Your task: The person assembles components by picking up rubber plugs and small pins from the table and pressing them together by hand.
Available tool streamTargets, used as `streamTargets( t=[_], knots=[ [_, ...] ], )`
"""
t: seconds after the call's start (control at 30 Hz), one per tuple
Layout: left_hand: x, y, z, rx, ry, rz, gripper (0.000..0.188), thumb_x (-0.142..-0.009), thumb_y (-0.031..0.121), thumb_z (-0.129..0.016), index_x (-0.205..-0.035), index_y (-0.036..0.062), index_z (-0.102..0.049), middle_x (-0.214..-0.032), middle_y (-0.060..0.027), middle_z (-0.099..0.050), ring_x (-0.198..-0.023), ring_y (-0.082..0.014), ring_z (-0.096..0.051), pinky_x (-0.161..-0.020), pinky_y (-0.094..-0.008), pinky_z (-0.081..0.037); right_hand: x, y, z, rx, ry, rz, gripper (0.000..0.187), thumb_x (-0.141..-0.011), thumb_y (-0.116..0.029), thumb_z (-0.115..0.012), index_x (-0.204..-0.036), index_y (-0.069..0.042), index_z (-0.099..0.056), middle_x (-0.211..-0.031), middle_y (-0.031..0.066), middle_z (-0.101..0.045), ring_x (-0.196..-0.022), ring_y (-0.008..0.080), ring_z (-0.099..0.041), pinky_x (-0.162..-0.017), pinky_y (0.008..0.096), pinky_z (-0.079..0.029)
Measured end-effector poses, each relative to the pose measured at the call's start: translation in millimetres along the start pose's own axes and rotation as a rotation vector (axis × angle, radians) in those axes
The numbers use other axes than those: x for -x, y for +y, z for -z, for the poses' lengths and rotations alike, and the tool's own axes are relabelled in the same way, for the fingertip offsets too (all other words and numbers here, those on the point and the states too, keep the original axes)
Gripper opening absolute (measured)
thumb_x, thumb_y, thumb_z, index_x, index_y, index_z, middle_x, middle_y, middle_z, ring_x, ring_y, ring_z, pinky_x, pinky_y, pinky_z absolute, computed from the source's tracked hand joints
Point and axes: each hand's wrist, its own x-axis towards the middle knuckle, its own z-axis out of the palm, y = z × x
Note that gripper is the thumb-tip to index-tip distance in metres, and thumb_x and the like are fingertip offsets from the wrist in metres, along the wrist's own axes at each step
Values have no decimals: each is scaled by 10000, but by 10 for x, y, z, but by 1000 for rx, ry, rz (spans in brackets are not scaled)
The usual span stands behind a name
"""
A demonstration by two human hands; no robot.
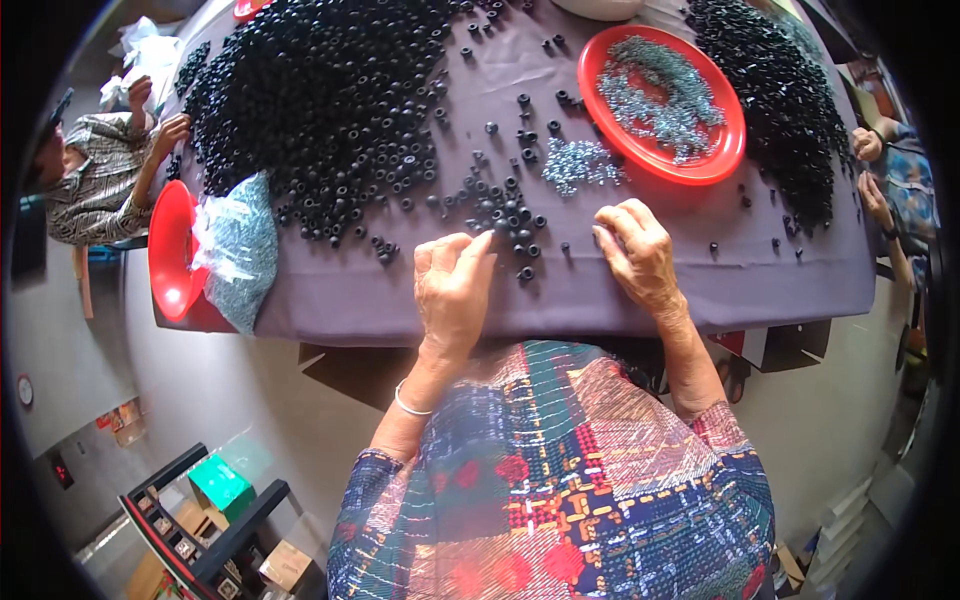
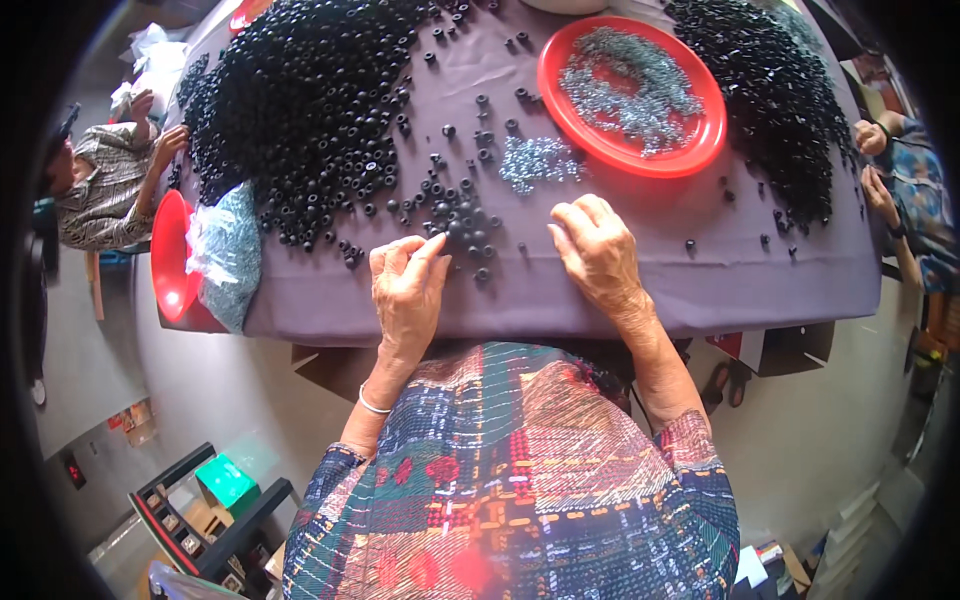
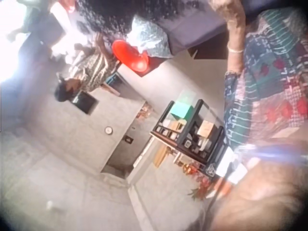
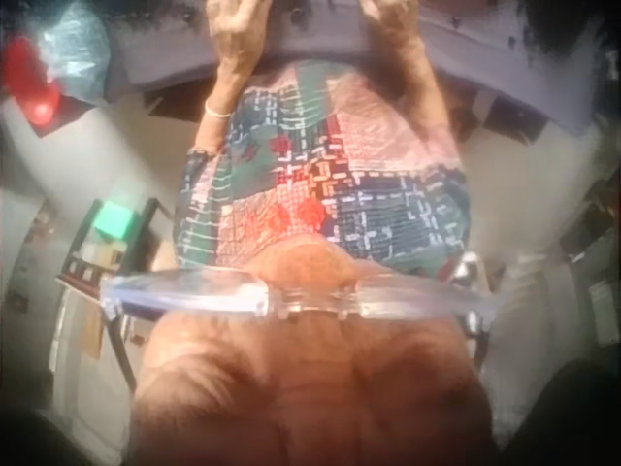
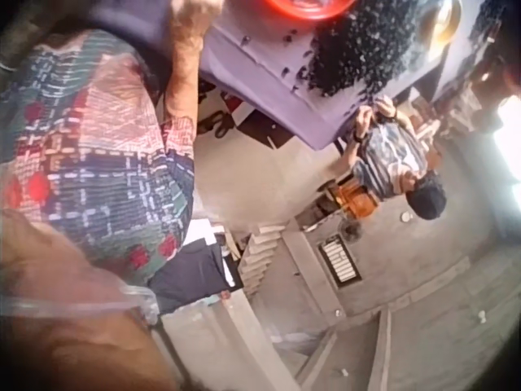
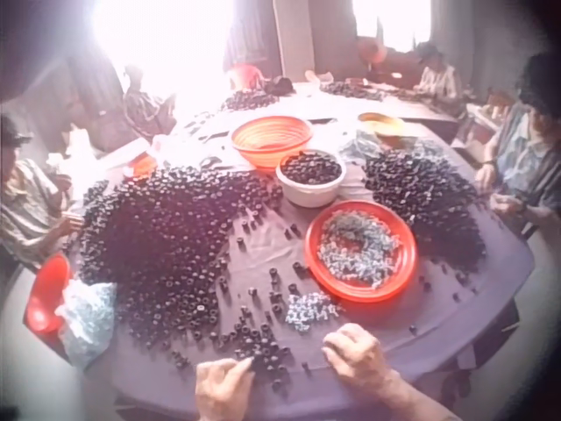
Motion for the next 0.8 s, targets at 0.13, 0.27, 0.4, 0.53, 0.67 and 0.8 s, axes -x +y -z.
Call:
streamTargets(
  t=[0.13, 0.27, 0.4, 0.53, 0.67, 0.8],
  knots=[
    [-3, -39, -37, 56, -29, 36, 293, -694, 40, -727, -978, 69, -660, -913, -89, -602, -866, -265, -554, -737, -342, -475, -164, -20, -71, -44, 87, 18, 148, -740, -14, -658, -873, -44, -600, -797, 96, -543, -711, 255, -572, -655, 352, -474],
    [-9, -78, -92, 131, -35, 99, 266, -701, 32, -725, -957, 52, -653, -904, -101, -613, -831, -262, -590, -737, -328, -486, -308, -25, -230, 48, 70, 38, 145, -745, -73, -659, -866, -64, -580, -796, 85, -528, -777, 268, -556, -681, 382, -458],
    [-11, -69, -107, 262, 9, 191, 223, -735, 34, -713, -946, 28, -644, -886, -86, -624, -755, -176, -616, -658, -263, -496, -350, -44, -317, 248, 18, 22, 159, -748, -127, -658, -878, -78, -580, -844, 83, -535, -823, 265, -550, -693, 384, -439],
    [-1, -64, 17, 1128, -49, 734, 193, -813, 25, -662, -1002, 0, -629, -924, -78, -643, -774, -132, -627, -613, -217, -499, -274, -11, -229, 195, -8, 20, 152, -745, -94, -659, -863, -64, -568, -843, 96, -534, -807, 287, -552, -705, 395, -451],
    [-31, -100, 97, 1524, -157, 879, 202, -861, 49, -611, -1057, 0, -596, -987, -118, -644, -840, -153, -644, -621, -223, -526, -248, -1, -197, 104, -9, 31, 143, -749, -48, -651, -849, -47, -549, -792, 100, -521, -734, 270, -553, -657, 376, -452],
    [24, -96, 68, 1774, -191, 923, 219, -865, 21, -589, -1083, 1, -583, -1036, -136, -633, -851, -171, -648, -640, -231, -547, -235, -26, -159, -59, 14, -42, 152, -737, 9, -648, -829, -25, -533, -747, 110, -519, -656, 246, -554, -604, 341, -456]
  ],
)
